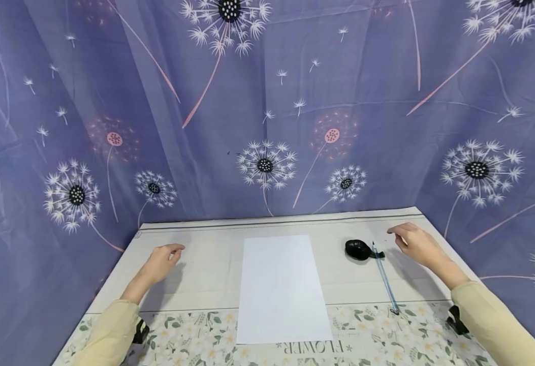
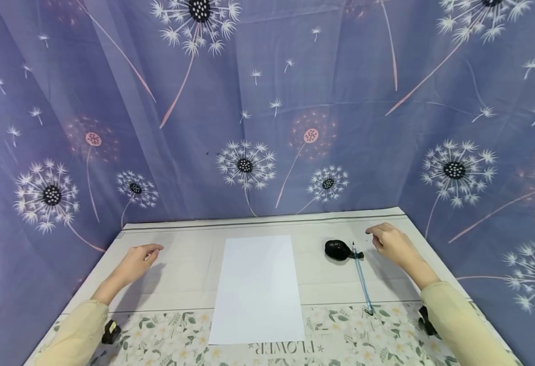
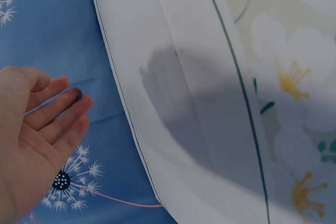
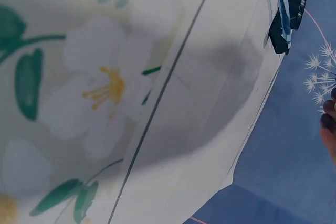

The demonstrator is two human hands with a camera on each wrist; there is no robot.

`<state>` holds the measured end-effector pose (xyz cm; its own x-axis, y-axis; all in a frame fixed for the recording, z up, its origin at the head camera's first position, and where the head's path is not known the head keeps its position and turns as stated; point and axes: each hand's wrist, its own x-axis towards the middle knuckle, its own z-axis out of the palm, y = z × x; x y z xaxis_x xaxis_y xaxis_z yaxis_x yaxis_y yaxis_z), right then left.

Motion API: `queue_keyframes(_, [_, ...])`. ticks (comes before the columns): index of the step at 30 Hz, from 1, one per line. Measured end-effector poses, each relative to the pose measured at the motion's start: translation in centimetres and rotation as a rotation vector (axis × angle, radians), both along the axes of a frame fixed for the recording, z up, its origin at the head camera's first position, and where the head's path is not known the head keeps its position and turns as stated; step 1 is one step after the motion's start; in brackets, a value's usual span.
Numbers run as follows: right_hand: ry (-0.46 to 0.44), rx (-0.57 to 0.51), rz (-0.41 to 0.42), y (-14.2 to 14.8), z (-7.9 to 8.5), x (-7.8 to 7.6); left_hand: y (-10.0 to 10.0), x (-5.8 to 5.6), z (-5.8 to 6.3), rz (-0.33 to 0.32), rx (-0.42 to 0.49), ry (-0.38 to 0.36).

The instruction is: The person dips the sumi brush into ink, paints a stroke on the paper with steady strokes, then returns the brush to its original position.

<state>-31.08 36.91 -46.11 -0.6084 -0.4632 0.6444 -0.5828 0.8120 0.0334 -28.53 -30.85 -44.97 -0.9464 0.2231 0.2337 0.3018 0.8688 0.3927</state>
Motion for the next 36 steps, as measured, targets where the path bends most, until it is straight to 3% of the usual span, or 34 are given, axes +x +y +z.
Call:
queue_keyframes(7, [-0.032,-0.019,0.007,-0.1,-0.4,0.2,0.4,0.0,-0.1,-0.025,0.032,0.024])
queue_keyframes(15, [-0.061,-0.032,0.047,-0.5,-0.7,0.3,0.8,0.3,-0.7,-0.042,0.023,-0.052])
queue_keyframes(25, [-0.133,-0.018,-0.004,-0.4,-0.8,0.9,1.7,0.3,-1.1,-0.054,0.023,-0.105])
queue_keyframes(36, [-0.137,-0.030,0.086,-0.7,-1.2,1.1,2.9,0.5,-1.0,-0.047,0.036,-0.098])
